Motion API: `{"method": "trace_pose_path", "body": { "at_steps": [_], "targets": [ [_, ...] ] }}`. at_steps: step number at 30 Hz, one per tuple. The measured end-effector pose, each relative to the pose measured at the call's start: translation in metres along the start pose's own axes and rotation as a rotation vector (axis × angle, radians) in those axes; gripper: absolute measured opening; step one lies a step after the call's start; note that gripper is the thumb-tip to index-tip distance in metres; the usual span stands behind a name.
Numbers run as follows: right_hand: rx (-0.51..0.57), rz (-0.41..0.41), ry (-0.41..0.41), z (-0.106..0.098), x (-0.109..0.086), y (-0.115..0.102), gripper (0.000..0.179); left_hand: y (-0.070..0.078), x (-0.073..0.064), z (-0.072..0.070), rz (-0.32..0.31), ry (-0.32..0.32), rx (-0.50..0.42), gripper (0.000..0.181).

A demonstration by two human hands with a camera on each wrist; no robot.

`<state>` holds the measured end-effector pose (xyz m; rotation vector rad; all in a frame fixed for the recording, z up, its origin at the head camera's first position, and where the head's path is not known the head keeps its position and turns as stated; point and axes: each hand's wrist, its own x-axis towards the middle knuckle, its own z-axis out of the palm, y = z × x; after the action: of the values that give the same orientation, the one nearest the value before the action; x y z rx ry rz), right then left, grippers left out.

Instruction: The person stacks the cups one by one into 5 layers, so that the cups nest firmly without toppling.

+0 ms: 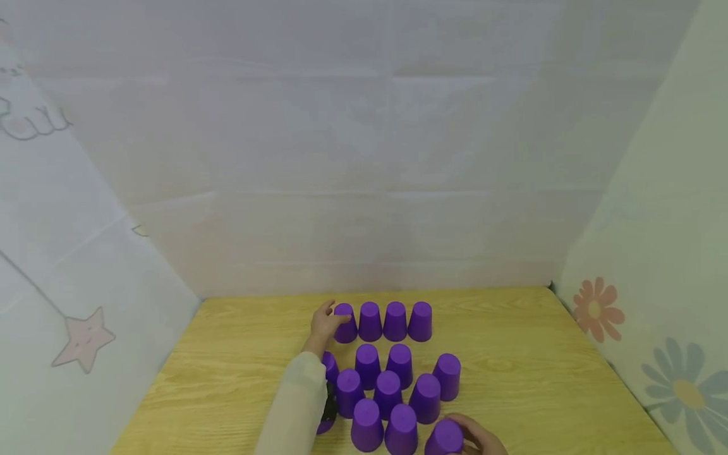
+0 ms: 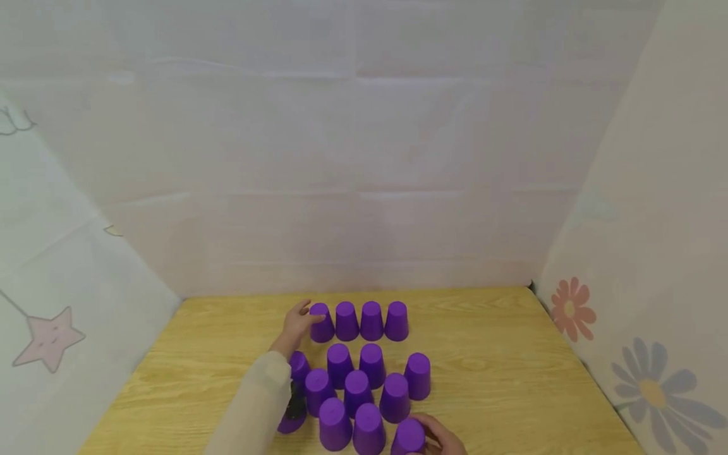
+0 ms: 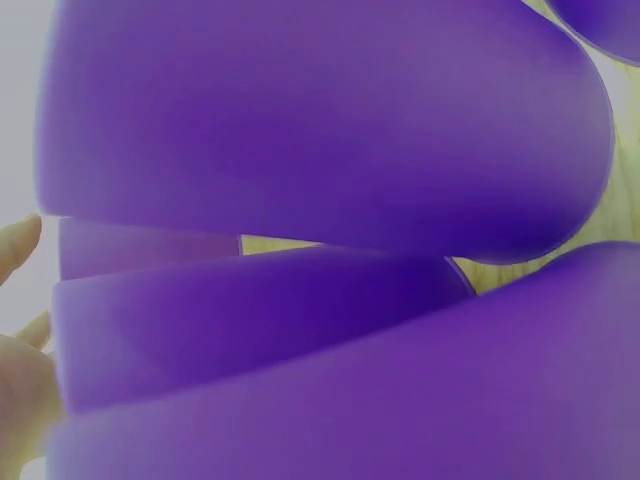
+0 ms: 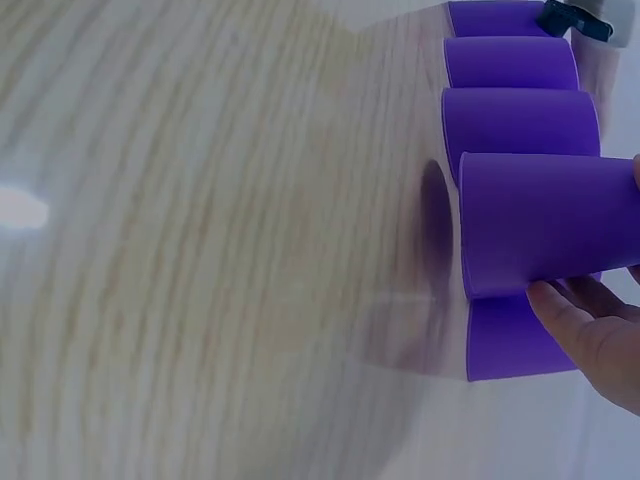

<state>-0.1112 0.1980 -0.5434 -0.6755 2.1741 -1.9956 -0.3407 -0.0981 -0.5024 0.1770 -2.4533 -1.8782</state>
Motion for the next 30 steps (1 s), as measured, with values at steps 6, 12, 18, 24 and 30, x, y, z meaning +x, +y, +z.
{"method": "trace_pose_path", "body": {
  "at_steps": [6,12,18,24,30],
  "targets": [
    [-0.007,0.235,0.088,-0.007,0.000,-0.025,0.058,0.012,-0.011,-0.007,-0.031,0.000,-0.091,0.066],
    [0.013,0.318,0.127,-0.014,0.002,-0.041,0.060,0.017,-0.014,-0.012,-0.038,0.008,-0.163,0.068],
    [-0.116,0.278,0.196,-0.021,0.003,-0.052,0.058,0.028,-0.025,-0.016,0.007,0.010,-0.173,0.068],
    [-0.159,0.256,0.276,-0.031,0.005,-0.057,0.055,0.036,-0.042,-0.024,0.060,0.003,-0.146,0.069],
    [-0.228,0.194,0.332,-0.041,0.005,-0.062,0.052,0.041,-0.060,-0.033,0.108,-0.004,-0.132,0.069]
  ]
}}
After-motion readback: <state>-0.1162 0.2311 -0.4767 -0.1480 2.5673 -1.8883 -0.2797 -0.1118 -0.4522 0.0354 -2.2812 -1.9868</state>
